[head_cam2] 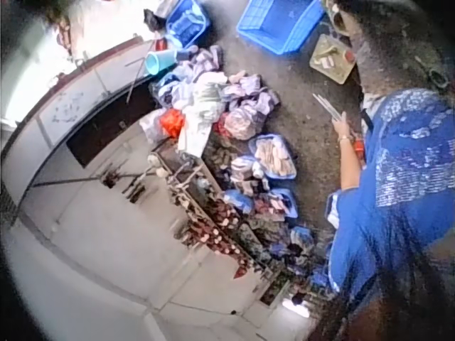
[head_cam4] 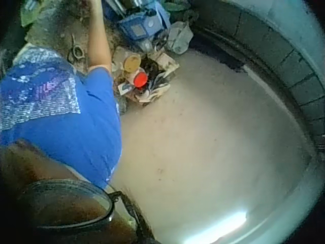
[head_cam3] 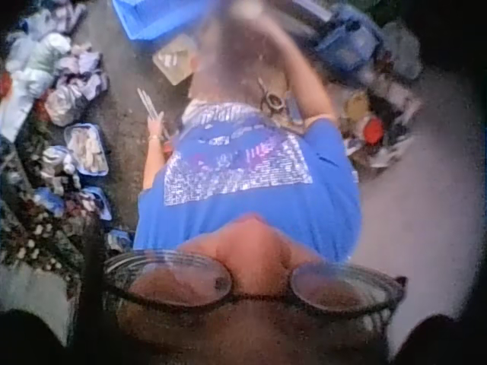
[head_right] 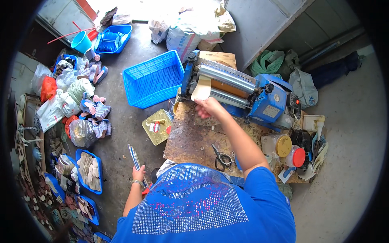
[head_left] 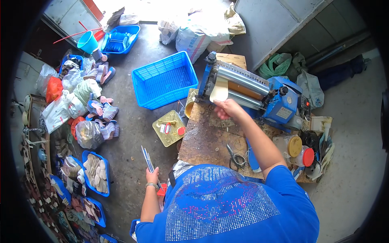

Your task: The person processes shoe insoles by feeding them through a blue roller machine. They pick up insoles from a pile, pass them through the rollers, and then place the processed insoles onto a stack on the table. The person handles both white and blue insoles throughout the clip.

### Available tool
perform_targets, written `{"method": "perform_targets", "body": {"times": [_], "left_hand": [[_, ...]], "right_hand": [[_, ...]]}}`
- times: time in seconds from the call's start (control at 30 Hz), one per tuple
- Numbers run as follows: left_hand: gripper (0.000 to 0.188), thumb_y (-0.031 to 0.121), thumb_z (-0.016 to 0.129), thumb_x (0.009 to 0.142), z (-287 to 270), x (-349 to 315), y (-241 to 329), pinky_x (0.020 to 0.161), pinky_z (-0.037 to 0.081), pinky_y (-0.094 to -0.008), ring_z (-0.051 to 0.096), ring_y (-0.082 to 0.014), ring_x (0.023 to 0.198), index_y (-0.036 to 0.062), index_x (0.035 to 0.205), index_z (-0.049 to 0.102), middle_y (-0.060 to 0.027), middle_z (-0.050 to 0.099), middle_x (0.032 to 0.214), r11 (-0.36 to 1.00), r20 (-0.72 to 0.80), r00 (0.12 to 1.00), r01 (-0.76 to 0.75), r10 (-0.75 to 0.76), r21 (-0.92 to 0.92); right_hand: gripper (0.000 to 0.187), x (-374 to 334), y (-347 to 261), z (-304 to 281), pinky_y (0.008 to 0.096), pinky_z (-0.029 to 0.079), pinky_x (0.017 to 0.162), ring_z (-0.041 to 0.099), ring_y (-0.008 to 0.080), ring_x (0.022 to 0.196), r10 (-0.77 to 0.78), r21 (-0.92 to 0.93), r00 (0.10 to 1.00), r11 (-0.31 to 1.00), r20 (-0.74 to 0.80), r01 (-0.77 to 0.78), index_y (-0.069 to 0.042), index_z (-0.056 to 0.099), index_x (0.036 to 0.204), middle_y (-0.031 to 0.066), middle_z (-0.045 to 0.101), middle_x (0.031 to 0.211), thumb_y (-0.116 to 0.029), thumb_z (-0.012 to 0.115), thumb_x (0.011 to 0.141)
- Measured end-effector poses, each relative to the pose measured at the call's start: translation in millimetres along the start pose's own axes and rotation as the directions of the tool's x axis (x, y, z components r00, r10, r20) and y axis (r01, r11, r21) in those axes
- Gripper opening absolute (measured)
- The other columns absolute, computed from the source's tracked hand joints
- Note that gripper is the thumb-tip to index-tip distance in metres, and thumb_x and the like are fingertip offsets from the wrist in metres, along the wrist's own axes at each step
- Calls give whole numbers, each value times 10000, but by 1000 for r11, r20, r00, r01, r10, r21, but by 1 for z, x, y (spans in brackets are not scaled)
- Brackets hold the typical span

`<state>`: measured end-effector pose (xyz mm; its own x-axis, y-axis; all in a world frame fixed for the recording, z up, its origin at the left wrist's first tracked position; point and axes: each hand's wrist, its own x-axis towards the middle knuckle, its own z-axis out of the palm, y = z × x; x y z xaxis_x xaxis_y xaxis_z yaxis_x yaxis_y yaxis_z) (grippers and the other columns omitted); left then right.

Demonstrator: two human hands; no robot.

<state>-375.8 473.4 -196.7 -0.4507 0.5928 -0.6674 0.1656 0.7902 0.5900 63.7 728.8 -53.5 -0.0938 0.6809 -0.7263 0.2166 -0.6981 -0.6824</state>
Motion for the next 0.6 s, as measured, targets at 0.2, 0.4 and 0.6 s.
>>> {"method": "perform_targets", "body": {"times": [0.2, 0.4, 0.6], "left_hand": [[524, 201, 694, 764, 0, 2, -4, 516, 447, -250, 536, -103, 570, -21, 1176, 458, -38, 584, 746, 1000, -52, 999, -10, 9, -18], [532, 216, 698, 763, 4, -9, 4, 542, 462, -259, 545, -108, 579, -25, 1174, 462, -45, 595, 759, 995, -70, 998, -10, 3, -102], [556, 247, 703, 759, -6, -14, -16, 547, 464, -271, 549, -118, 583, -23, 1179, 460, -48, 592, 759, 999, -89, 996, 29, -32, -36]], "right_hand": [[289, 45, -64, -74, 343, 475, 578, 619, 203, 593, -649, -690, 642, 680, -409, 248, -40, 686, 735, 104, 649, 650, -315, 630, 806], [541, 150, -89, -128, 338, 465, 812, 615, 263, 957, -474, -596, 748, 792, -464, 132, -12, 511, 1186, 170, 617, 1094, -272, 693, 747], [447, 159, -115, -134, 310, 476, 789, 628, 204, 898, -583, -589, 554, 784, -594, 194, -28, 570, 1115, 122, 654, 997, -220, 710, 736]]}}
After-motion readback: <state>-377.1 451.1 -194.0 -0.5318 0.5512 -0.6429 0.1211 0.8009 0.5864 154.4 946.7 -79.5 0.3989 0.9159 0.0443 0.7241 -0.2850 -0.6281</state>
